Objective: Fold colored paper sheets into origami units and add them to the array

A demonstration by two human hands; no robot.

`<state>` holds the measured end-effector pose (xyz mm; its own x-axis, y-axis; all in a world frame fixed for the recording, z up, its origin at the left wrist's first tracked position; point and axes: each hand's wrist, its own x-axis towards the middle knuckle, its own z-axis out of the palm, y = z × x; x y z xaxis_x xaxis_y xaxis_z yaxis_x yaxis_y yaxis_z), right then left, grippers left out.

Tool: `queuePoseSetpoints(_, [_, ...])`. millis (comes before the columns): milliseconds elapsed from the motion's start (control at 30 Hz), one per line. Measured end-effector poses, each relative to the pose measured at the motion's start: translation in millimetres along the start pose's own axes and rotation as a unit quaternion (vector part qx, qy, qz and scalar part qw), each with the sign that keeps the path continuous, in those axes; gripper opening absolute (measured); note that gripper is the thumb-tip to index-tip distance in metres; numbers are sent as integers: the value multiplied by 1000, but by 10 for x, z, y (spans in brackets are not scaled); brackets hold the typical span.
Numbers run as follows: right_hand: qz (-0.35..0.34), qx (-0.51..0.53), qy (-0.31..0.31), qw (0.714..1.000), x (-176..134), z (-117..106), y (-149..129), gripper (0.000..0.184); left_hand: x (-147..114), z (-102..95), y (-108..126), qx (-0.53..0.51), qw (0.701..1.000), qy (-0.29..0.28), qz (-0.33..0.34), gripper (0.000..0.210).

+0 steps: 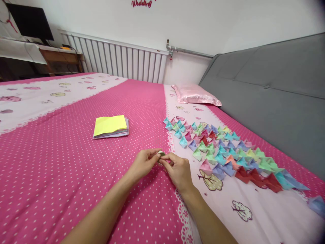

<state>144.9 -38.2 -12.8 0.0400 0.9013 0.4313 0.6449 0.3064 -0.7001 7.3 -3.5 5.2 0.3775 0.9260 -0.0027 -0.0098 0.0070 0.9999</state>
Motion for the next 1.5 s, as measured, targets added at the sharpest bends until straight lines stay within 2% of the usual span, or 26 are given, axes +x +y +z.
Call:
queuePoseSetpoints(267, [29,47,18,998,0,26,-13,9,34,38,-75,-5,999,42,-1,34])
queuePoseSetpoints(933, [39,64,52,996,-5,23,-48,10,12,55,-28,-56,998,11,0,24])
queuePoseSetpoints(1167, [18,55,41,997,-6,35,-46,13,-2,43,-9,-91,994,27,-51,16])
queuePoseSetpoints(1367, [-33,55,52,997,-11,-22,-116,29,-17,8,-24,-151,984,40,-81,10])
queuePoseSetpoints(1500, [-68,54,69,994,-8,-58,-131,36,-8,-9,-4,-170,978,68,-100,8])
